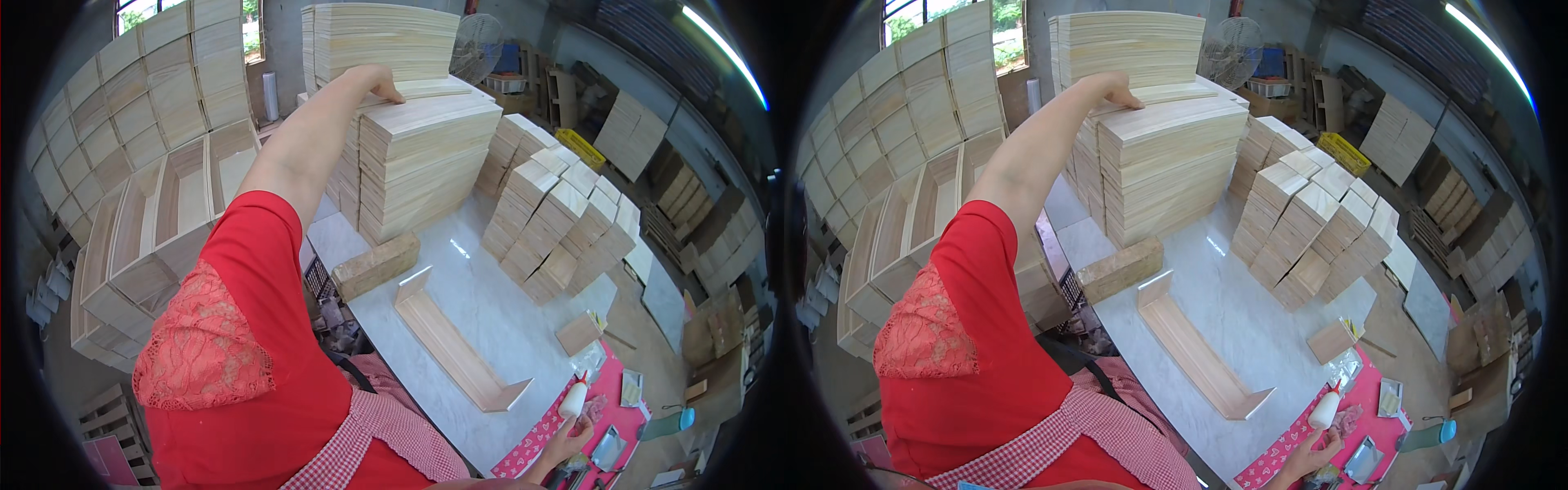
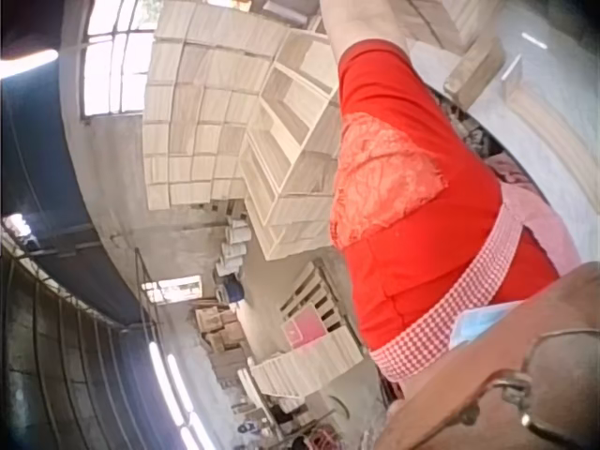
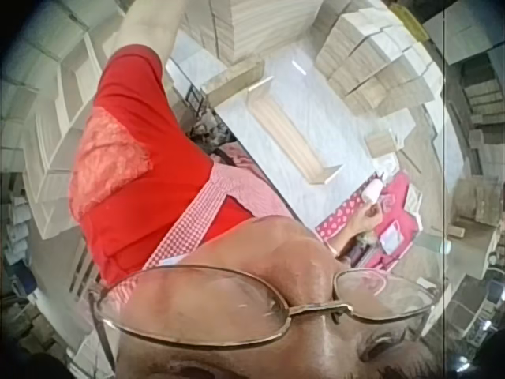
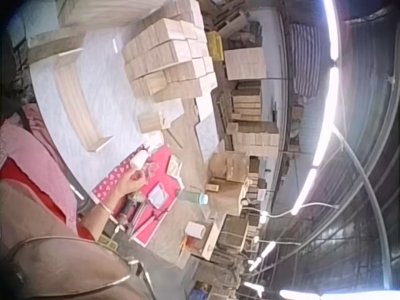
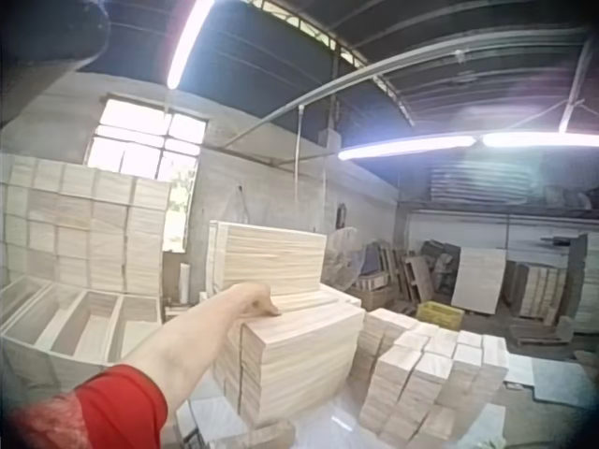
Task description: Assembling wooden boxes by applying glue to joints and using a pneumatic nail gun to secure the pieces.
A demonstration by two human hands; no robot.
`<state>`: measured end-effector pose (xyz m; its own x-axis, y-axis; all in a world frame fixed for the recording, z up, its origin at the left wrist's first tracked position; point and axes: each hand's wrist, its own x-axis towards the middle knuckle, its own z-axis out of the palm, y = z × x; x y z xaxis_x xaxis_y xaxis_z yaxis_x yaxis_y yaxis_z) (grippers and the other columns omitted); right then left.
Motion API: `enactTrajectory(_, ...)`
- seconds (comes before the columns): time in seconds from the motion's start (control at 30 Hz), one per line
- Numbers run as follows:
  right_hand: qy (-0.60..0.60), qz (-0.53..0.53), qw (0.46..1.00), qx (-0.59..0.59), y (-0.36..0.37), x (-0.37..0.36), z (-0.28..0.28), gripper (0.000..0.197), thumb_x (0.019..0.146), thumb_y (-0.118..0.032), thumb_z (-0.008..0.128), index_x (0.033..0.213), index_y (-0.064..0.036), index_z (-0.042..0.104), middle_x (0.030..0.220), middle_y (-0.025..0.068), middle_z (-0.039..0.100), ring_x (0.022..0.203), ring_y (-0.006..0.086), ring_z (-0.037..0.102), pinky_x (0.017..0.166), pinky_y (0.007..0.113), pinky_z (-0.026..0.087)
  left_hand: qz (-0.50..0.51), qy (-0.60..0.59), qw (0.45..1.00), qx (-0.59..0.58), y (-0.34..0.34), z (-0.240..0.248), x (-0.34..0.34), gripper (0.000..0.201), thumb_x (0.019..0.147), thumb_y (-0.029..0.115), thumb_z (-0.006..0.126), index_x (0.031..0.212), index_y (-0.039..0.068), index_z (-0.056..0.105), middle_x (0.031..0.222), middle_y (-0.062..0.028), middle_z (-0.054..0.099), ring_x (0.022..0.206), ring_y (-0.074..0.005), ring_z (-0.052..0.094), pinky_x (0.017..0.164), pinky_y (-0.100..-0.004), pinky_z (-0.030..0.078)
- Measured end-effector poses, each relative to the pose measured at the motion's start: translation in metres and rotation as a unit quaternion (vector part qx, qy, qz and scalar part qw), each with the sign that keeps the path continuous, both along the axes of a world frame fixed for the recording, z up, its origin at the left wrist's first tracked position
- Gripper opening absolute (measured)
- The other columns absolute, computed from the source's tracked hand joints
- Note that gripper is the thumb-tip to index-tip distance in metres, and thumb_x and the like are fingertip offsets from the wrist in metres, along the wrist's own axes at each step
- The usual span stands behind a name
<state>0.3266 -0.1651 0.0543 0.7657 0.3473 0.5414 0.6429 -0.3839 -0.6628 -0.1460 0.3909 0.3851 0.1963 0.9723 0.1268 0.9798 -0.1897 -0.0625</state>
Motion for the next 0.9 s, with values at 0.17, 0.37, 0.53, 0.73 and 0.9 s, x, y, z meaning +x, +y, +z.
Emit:
enactTrajectory(0.17, 0.023, 0.005, 1.000, 0.002, 0.007, -0.006, 0.000, 0.028, 0.095, -0.015, 0.063, 0.115, 0.0038, 0.056, 0.107, 0.0148, 0.060, 0.098, 0.0254, 0.059, 0.087, 0.036, 0.048, 0.002, -0.012, 1.000, -0.010, 0.003, 0.000, 0.003, 0.085, 0.069, 0.069, 0.073, 0.106, -0.008, 0.071, 0.110, -0.0248, 0.069, 0.103, -0.0381, 0.065, 0.089, -0.0445, 0.050)
enactTrajectory(0.37, 0.025, 0.042, 0.998, 0.029, 0.013, -0.006, -0.006, 0.029, 0.096, -0.016, 0.062, 0.116, 0.0045, 0.055, 0.108, 0.0161, 0.060, 0.102, 0.0271, 0.058, 0.090, 0.037, 0.048, 0.016, -0.006, 1.000, 0.002, -0.004, 0.001, 0.005, 0.091, 0.065, 0.072, 0.074, 0.110, -0.008, 0.070, 0.115, -0.0250, 0.068, 0.107, -0.0373, 0.065, 0.090, -0.0432, 0.050)
enactTrajectory(0.53, 0.004, 0.043, 0.999, 0.010, 0.009, 0.006, -0.018, 0.031, 0.096, -0.016, 0.061, 0.117, 0.0049, 0.055, 0.112, 0.0175, 0.060, 0.104, 0.0285, 0.059, 0.092, 0.038, 0.048, 0.010, -0.042, 0.999, 0.009, -0.008, 0.002, 0.003, 0.100, 0.060, 0.074, 0.077, 0.112, -0.011, 0.067, 0.119, -0.0272, 0.066, 0.110, -0.0366, 0.064, 0.092, -0.0424, 0.050)
enactTrajectory(0.73, 0.023, 0.044, 0.999, 0.020, 0.010, 0.007, -0.021, 0.033, 0.096, -0.016, 0.061, 0.119, 0.0049, 0.054, 0.113, 0.0187, 0.061, 0.105, 0.0297, 0.060, 0.092, 0.038, 0.048, 0.006, -0.080, 0.997, -0.006, -0.006, 0.002, 0.002, 0.102, 0.057, 0.070, 0.080, 0.116, -0.013, 0.064, 0.122, -0.0288, 0.063, 0.112, -0.0370, 0.062, 0.094, -0.0417, 0.050)
enactTrajectory(0.9, 0.022, 0.036, 0.999, 0.014, 0.010, -0.001, -0.014, 0.033, 0.096, -0.017, 0.061, 0.120, 0.0046, 0.054, 0.114, 0.0187, 0.060, 0.105, 0.0294, 0.060, 0.093, 0.038, 0.048, 0.005, -0.130, 0.991, 0.020, -0.014, 0.005, -0.001, 0.097, 0.058, 0.063, 0.083, 0.119, -0.010, 0.062, 0.123, -0.0278, 0.063, 0.113, -0.0375, 0.061, 0.096, -0.0411, 0.049)
